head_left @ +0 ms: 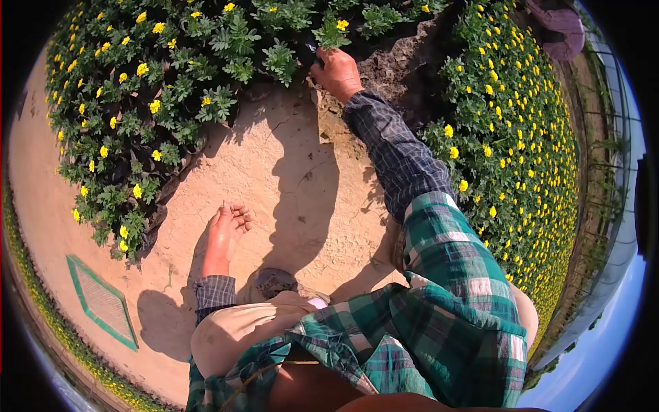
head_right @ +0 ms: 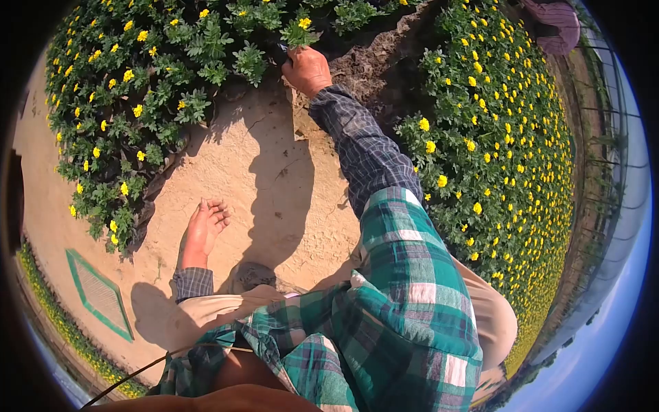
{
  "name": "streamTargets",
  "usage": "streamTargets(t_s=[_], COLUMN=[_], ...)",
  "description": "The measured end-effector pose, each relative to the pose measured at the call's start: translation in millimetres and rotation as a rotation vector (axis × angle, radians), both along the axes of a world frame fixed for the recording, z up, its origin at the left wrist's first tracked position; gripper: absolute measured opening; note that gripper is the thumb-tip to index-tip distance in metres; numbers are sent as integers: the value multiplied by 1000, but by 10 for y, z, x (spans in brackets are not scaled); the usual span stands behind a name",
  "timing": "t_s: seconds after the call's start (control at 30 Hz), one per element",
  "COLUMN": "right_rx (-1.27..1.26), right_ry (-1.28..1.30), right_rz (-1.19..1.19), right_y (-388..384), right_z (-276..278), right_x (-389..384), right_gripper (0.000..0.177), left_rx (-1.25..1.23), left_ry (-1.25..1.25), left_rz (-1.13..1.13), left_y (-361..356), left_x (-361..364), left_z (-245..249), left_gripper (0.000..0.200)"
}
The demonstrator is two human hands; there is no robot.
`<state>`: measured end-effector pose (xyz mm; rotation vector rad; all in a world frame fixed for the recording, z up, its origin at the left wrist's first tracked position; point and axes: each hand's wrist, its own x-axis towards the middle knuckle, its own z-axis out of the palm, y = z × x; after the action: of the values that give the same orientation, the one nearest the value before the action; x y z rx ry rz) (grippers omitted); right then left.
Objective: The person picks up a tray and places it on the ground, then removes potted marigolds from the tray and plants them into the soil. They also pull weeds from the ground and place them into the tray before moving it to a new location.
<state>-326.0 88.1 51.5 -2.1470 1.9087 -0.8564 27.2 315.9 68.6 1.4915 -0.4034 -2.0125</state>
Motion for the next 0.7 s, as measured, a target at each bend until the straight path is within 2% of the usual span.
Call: streamTargets(t_s=[0.07, 0.2, 0.27, 0.33, 0.37, 0.47, 0.53, 0.57, 0.7], right_rx=[125, 174, 74, 159, 84, 31, 30, 105, 168], right_ry=[61, 91, -116, -263, -283, -131, 49, -40, -74], right_rz=[33, -12, -29, -271, -412, -829, -891, -910, -904], right_y=[-56, 13, 228, 430, 481, 634, 679, 639, 379], right_z=[-137, -97, -18, 26, -143, -249, -323, -444, -707], right_x=[134, 130, -3, -256, -491, -1189, -1560, -1781, -2172], right_gripper=[26, 29, 33, 33, 33, 42, 46, 47, 45], left_rx=[-1, -12, -21, -9, -6, 0, 25, 22, 30], left_ry=[8, 3, 17, 20, 25, -2, 14, 14, -21], left_rz=[-7, -5, -23, 4, 7, -4, -6, -8, -27], left_y=[-19, -29, -24, -18, -15, 13, 30, 22, -30], left_x=[-45, -31, -37, -17, -16, 35, 63, 50, -21], left_z=[2, 13, -9, -2, 8, 8, -52, -53, -25], left_gripper=[47, 45, 47, 47, 47, 47, 46, 46, 43])
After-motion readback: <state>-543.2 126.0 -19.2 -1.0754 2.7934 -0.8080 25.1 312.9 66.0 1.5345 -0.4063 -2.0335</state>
